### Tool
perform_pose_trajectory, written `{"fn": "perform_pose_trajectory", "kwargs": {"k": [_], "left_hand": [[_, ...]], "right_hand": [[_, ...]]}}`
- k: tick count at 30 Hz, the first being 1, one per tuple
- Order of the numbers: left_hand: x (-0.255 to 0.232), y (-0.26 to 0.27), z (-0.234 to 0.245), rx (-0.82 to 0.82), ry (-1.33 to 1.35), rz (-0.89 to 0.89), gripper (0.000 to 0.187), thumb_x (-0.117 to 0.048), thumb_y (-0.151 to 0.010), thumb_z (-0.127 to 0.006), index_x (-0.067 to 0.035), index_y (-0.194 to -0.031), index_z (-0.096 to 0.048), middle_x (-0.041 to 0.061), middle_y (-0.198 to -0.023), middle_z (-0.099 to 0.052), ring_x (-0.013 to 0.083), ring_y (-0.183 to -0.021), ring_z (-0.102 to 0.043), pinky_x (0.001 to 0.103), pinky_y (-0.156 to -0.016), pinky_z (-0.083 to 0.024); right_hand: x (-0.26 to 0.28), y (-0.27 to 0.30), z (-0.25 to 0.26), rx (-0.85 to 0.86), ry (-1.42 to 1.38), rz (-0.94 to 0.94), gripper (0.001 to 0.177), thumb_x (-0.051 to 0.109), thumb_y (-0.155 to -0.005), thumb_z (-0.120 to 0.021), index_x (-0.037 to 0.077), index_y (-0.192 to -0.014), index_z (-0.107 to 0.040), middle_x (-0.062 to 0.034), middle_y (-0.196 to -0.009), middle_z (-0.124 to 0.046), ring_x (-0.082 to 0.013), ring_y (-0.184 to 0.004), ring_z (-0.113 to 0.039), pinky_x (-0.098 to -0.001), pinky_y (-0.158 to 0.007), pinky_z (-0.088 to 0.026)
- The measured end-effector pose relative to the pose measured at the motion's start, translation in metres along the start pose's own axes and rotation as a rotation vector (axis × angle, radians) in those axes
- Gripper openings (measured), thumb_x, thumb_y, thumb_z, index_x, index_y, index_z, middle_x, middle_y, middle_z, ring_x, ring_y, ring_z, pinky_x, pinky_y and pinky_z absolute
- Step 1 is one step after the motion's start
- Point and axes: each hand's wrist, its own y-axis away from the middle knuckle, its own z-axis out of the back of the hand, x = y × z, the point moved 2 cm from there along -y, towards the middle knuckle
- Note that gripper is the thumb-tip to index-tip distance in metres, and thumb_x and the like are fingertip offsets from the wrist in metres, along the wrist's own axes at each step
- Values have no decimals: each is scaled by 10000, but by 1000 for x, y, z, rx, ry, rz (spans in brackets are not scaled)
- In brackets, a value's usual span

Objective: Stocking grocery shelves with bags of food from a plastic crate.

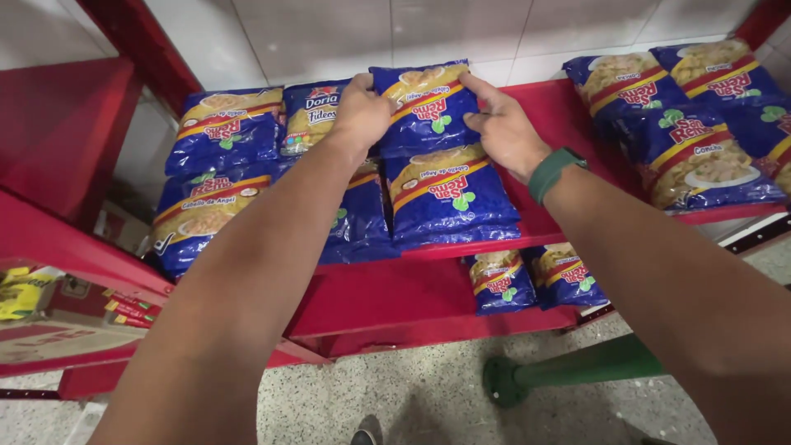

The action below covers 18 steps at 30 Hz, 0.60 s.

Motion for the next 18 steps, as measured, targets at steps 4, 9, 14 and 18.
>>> {"fn": "perform_pose_trajectory", "kwargs": {"k": [4,9,14,18], "left_hand": [[10,-27,-2,-30,-71,-93,514,-76,-881,-665,-115,-1379,-544,43,-1077,-758,167,-917,-736,290,-772,-605],[23,-63,0,-61,-218,-160,552,-89,-832,-704,-135,-1367,-573,18,-1027,-783,166,-917,-751,293,-806,-595],[2,-44,2,-77,-895,-355,485,-68,-857,-575,-35,-1339,-537,248,-1130,-703,458,-1081,-657,535,-939,-523],[-6,-21,-9,-17,-1135,-519,759,102,-836,-569,1,-1553,-342,256,-1264,-623,462,-1056,-662,559,-839,-574]], "right_hand": [[-6,-15,0,9,-13,-39,661,-10,-978,-504,136,-1594,-313,-127,-1480,-571,-229,-1214,-643,-320,-1037,-572],[-25,-36,6,-3,-23,-28,675,-39,-960,-508,134,-1590,-341,-112,-1452,-593,-219,-1196,-645,-301,-1019,-566],[-33,-46,8,-53,122,-32,686,-12,-942,-561,99,-1578,-330,-81,-1552,-506,-176,-1284,-587,-277,-1069,-512],[-18,-39,2,-96,262,-80,670,60,-918,-587,113,-1557,-396,-54,-1419,-626,-169,-1180,-656,-293,-1001,-564]]}}
